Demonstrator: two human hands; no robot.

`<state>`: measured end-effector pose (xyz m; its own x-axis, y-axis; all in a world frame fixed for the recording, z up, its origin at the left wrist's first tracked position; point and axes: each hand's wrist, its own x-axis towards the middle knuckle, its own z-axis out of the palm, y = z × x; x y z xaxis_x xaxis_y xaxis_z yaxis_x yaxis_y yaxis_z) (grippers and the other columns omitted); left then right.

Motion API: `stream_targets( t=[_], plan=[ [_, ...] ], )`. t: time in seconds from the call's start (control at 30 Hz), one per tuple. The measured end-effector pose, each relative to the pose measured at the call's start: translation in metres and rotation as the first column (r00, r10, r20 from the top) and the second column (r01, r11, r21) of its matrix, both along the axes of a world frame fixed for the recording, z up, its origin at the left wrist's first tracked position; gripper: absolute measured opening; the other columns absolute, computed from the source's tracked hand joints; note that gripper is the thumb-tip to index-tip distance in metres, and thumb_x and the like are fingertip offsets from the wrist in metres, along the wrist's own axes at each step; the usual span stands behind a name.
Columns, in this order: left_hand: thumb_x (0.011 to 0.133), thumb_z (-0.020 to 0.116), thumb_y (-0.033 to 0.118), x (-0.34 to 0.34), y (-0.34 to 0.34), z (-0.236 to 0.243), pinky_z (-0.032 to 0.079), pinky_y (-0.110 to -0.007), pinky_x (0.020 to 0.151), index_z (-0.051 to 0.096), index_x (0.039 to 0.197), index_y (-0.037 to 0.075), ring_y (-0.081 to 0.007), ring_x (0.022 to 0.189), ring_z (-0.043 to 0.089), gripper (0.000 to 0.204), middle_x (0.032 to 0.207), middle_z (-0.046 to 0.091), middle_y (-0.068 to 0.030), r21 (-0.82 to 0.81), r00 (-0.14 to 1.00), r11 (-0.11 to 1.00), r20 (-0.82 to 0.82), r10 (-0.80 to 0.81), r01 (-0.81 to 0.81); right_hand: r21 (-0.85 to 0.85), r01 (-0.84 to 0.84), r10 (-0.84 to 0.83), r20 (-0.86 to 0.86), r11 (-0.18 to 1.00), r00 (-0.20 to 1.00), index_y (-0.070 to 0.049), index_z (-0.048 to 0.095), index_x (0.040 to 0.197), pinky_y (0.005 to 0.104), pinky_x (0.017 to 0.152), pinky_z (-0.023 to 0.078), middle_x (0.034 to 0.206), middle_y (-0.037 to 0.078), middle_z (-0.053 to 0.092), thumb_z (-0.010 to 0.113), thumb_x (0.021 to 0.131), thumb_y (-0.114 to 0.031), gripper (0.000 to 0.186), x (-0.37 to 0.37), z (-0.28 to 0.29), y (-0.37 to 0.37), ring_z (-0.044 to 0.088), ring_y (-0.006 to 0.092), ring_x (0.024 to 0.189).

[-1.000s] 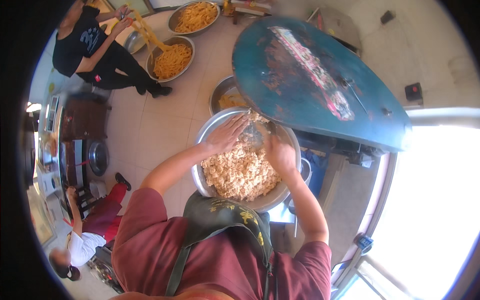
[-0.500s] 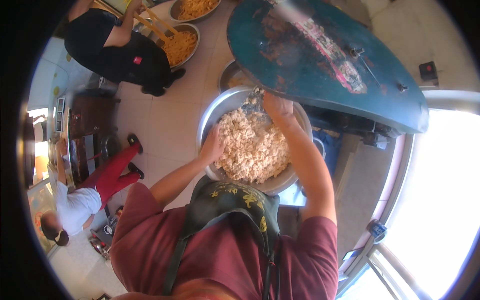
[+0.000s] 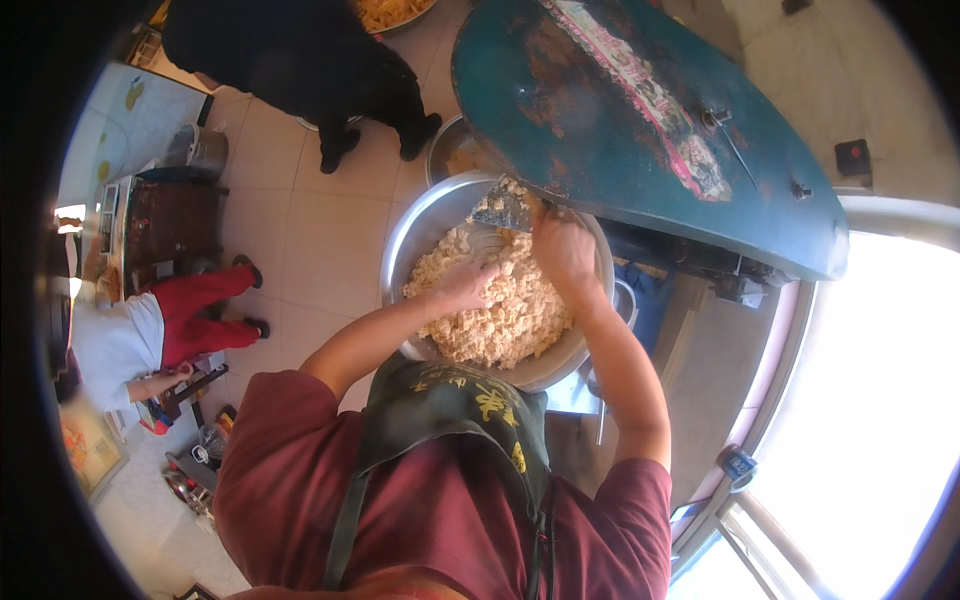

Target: The person mixes and kneads dough in a large metal bowl by hand and using a wooden paddle, while occasionally adding liquid from a small pot.

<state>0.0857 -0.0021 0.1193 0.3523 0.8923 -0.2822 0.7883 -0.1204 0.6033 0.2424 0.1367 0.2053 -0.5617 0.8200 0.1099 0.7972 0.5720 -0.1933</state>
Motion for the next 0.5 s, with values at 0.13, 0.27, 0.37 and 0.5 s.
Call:
stream_targets(
  t=[0.13,0.27,0.37,0.5],
  plan=[
    [0.080,0.064,-0.007,-0.001,-0.003,0.001,0.056,-0.030,0.062,0.014,0.156,0.017,-0.0196,0.079,0.062,0.094,0.120,0.055,-0.0236,-0.290,0.997,0.956,0.051,0.059,-0.042,0.020,0.083,-0.085,0.185,0.996,0.979,0.000,0.065,0.103,0.0481,0.081,0.053,0.102,0.023,0.067,0.051,0.095,-0.023,0.027,-0.016,-0.020,0.020,0.063,0.0391,0.101],
    [0.079,0.057,-0.014,-0.029,0.009,0.055,0.055,-0.031,0.065,0.019,0.152,0.000,-0.0212,0.079,0.060,0.083,0.132,0.049,-0.0290,-0.497,0.957,0.844,0.082,0.278,-0.202,-0.400,0.276,-0.164,0.292,0.874,0.942,-0.001,0.066,0.100,0.0483,0.077,0.054,0.104,0.021,0.068,0.051,0.096,-0.026,0.029,-0.019,0.035,0.000,0.066,0.0391,0.089],
    [0.076,0.057,-0.015,-0.022,0.007,-0.022,0.052,-0.042,0.090,0.026,0.148,-0.005,-0.0314,0.105,0.057,0.079,0.143,0.040,-0.0295,0.116,0.996,0.990,-0.037,0.086,-0.081,-0.189,0.100,-0.053,0.238,0.977,0.970,-0.004,0.067,0.101,0.0485,0.075,0.053,0.103,0.020,0.069,0.049,0.097,-0.023,0.027,-0.026,-0.002,0.003,0.068,0.0343,0.084],
    [0.076,0.062,-0.007,-0.005,0.033,-0.012,0.038,-0.052,0.107,0.039,0.142,-0.001,-0.0424,0.131,0.042,0.070,0.147,0.033,-0.0281,0.104,0.978,0.991,-0.200,-0.056,0.078,-0.025,0.073,-0.069,0.136,0.997,0.988,-0.004,0.066,0.105,0.0472,0.074,0.054,0.095,0.021,0.069,0.049,0.094,-0.017,0.023,-0.026,-0.004,0.019,0.069,0.0316,0.084]
  ],
)
